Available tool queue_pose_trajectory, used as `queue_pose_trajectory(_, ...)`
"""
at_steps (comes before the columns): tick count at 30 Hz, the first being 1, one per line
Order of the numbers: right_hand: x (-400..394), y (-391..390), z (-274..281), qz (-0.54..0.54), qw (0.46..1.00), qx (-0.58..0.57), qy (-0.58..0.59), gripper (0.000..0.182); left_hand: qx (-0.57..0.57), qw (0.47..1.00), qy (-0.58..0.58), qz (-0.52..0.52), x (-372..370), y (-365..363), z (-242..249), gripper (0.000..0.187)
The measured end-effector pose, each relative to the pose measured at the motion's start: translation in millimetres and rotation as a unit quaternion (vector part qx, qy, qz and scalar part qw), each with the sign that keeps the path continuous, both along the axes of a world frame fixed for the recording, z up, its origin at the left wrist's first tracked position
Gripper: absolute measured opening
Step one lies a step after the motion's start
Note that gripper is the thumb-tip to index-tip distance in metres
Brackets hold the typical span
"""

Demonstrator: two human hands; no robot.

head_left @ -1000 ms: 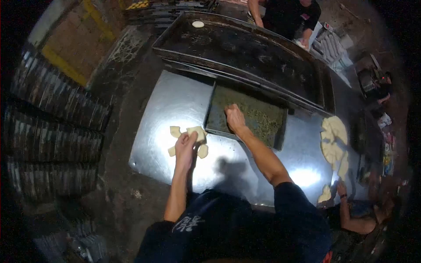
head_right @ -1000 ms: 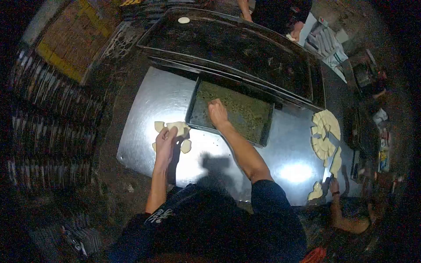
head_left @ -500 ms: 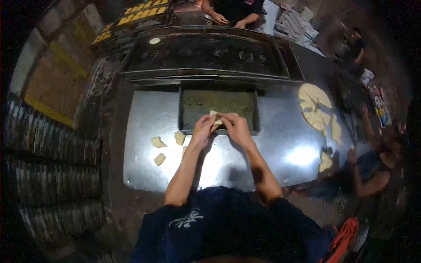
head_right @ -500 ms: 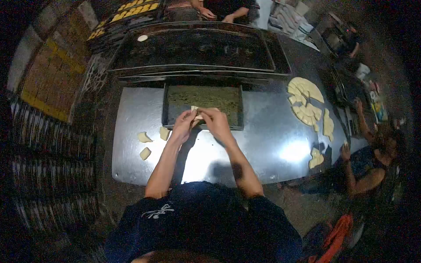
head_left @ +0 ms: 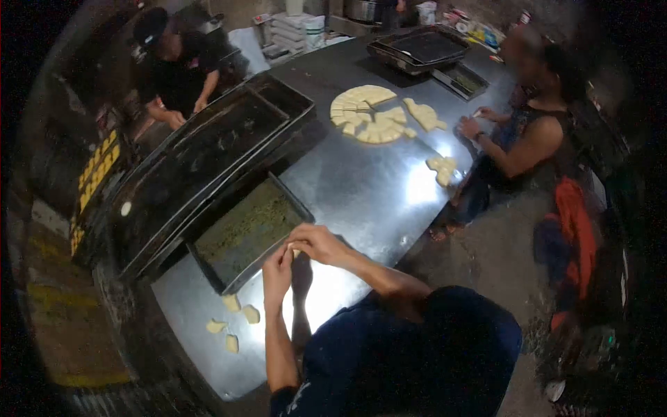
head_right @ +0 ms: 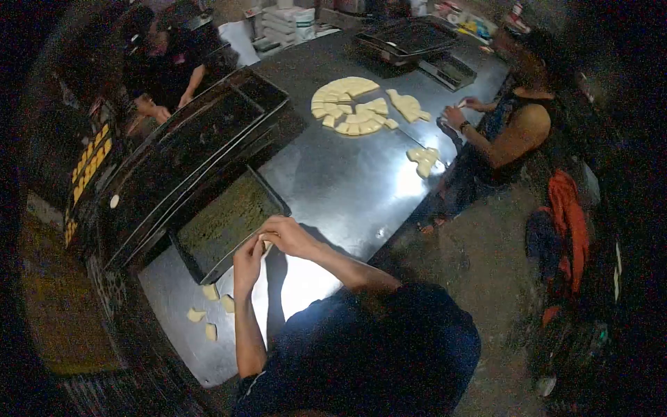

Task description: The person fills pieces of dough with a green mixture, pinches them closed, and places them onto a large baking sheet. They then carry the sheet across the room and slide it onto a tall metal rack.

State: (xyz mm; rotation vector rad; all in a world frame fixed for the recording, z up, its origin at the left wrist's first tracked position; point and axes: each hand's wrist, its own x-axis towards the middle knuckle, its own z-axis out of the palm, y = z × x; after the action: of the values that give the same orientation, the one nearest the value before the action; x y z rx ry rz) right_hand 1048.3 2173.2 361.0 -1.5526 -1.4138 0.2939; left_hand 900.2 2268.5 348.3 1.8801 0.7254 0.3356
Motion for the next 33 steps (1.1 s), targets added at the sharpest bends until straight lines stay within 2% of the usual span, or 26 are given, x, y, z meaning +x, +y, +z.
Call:
queue_pose_trajectory(1, 6, -12, 12, -0.009, 0.995, -0.055, 0.079, 0.020, -0.171, 0.983, -0.073, 0.007, -2, -6, 1, 0.042)
queue_pose_trajectory(2, 11, -22, 16, -0.016, 0.981, -0.110, 0.157, 0.021, -0.168, 0.983, -0.075, 0.002, -3, -15, 0, 0.042)
queue_pose_trajectory(4, 6, -34, 21, 0.022, 0.991, -0.061, 0.115, 0.021, -0.378, 0.901, -0.196, 0.081, -4, -38, 16, 0.043)
queue_pose_trajectory(6, -4, -42, 24, 0.069, 0.990, -0.036, 0.116, 0.022, -0.423, 0.884, -0.182, 0.083, -5, -44, 7, 0.042)
queue_pose_trajectory(8, 0, -45, 24, 0.059, 0.987, -0.064, 0.137, 0.023, -0.438, 0.868, -0.217, 0.091, -3, -52, 6, 0.038)
queue_pose_trajectory(9, 3, -46, 23, 0.051, 0.983, -0.092, 0.152, 0.024, -0.504, 0.820, -0.258, 0.085, 0, -50, 4, 0.037)
queue_pose_trajectory(10, 5, -46, 23, 0.054, 0.982, -0.093, 0.153, 0.024, -0.504, 0.819, -0.258, 0.088, 3, -55, 4, 0.037)
queue_pose_trajectory(12, 5, -47, 22, 0.008, 0.998, 0.024, -0.064, 0.025, -0.448, 0.822, -0.312, 0.163, 13, -70, 7, 0.031)
queue_pose_trajectory(13, -1, -51, 35, -0.003, 0.998, 0.023, 0.064, 0.019, -0.437, 0.819, -0.318, 0.190, 21, -75, 16, 0.025)
queue_pose_trajectory(14, 2, -51, 30, -0.002, 0.998, 0.023, 0.062, 0.019, -0.437, 0.819, -0.320, 0.191, 27, -73, 11, 0.025)
queue_pose_trajectory(16, 8, -53, 23, -0.024, 0.990, -0.006, 0.139, 0.019, -0.312, 0.894, -0.278, 0.161, 33, -69, 6, 0.019)
queue_pose_trajectory(18, 23, -55, 22, -0.011, 0.990, 0.001, 0.140, 0.018, -0.330, 0.888, -0.277, 0.162, 43, -70, 10, 0.016)
queue_pose_trajectory(20, 33, -59, 29, 0.011, 0.982, -0.002, 0.189, 0.016, -0.325, 0.878, -0.301, 0.183, 52, -73, 9, 0.019)
queue_pose_trajectory(21, 37, -59, 33, 0.013, 0.982, -0.003, 0.190, 0.016, -0.287, 0.884, -0.323, 0.178, 61, -74, 11, 0.016)
queue_pose_trajectory(22, 41, -60, 36, 0.002, 0.968, 0.000, 0.252, 0.015, -0.288, 0.883, -0.322, 0.183, 64, -75, 15, 0.016)
queue_pose_trajectory(23, 45, -61, 37, -0.009, 0.950, 0.000, 0.312, 0.015, -0.226, 0.917, -0.292, 0.147, 67, -75, 20, 0.016)
queue_pose_trajectory(24, 52, -64, 33, -0.005, 0.949, -0.008, 0.314, 0.015, -0.164, 0.944, -0.261, 0.113, 72, -75, 28, 0.017)
queue_pose_trajectory(25, 63, -69, 26, -0.023, 0.976, -0.033, 0.216, 0.016, -0.101, 0.964, -0.223, 0.106, 72, -72, 28, 0.019)
queue_pose_trajectory(26, 73, -74, 16, -0.031, 0.991, -0.058, 0.117, 0.017, -0.049, 0.964, -0.228, 0.127, 75, -85, 63, 0.025)
queue_pose_trajectory(28, 90, -86, -28, -0.073, 0.991, -0.073, 0.089, 0.016, -0.070, 0.947, -0.308, 0.066, 65, -98, 115, 0.038)
queue_pose_trajectory(30, 109, -102, -130, -0.082, 0.974, -0.086, 0.193, 0.006, -0.111, 0.879, -0.459, -0.063, 45, -123, 160, 0.040)
queue_pose_trajectory(31, 122, -102, -149, -0.042, 0.998, -0.043, 0.031, 0.007, -0.138, 0.842, -0.496, -0.160, 31, -127, 168, 0.040)
queue_pose_trajectory(32, 135, -103, -120, -0.017, 0.986, -0.042, -0.158, 0.005, -0.142, 0.850, -0.492, -0.123, 22, -140, 176, 0.040)
queue_pose_trajectory(33, 140, -96, -96, -0.066, 0.981, -0.077, -0.164, 0.015, -0.158, 0.820, -0.529, -0.151, 21, -154, 184, 0.033)
